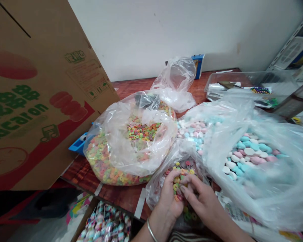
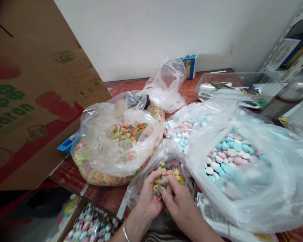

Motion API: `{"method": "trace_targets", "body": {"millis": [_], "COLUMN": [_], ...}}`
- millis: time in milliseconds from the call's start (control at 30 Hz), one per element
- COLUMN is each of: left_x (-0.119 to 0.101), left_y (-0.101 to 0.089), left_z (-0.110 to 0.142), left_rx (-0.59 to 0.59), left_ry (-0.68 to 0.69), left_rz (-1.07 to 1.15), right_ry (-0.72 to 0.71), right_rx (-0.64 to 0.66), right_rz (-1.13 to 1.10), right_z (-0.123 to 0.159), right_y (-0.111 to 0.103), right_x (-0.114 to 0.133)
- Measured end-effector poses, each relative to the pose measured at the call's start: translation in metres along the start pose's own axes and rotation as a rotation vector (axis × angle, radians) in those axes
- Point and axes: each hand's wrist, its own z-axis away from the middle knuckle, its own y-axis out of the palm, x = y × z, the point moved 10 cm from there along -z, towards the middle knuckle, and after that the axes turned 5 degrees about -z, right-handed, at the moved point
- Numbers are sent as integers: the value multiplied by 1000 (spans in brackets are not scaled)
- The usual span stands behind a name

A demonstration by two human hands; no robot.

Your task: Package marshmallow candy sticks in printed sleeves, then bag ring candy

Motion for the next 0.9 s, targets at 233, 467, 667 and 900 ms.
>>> {"method": "trace_targets", "body": {"millis": [233,467,667,900], "left_x": [1,-2,-11,-9], "left_y": [0,2,-2,-20], "left_z": [3,8,12,14], "left_rx": [94,161,139,21], "left_ry": [-103,-99,1,24], "left_rz": [51,63,30,-73], "right_ry": [361,431,318,258], "right_rx": [1,98,-68,-76], "right_rz": [-932,-1248,-738,-542], "right_z": [2,13,12,9], "right_y": [15,23,-3,-9], "right_x": [-39,-35,-43,-46]}}
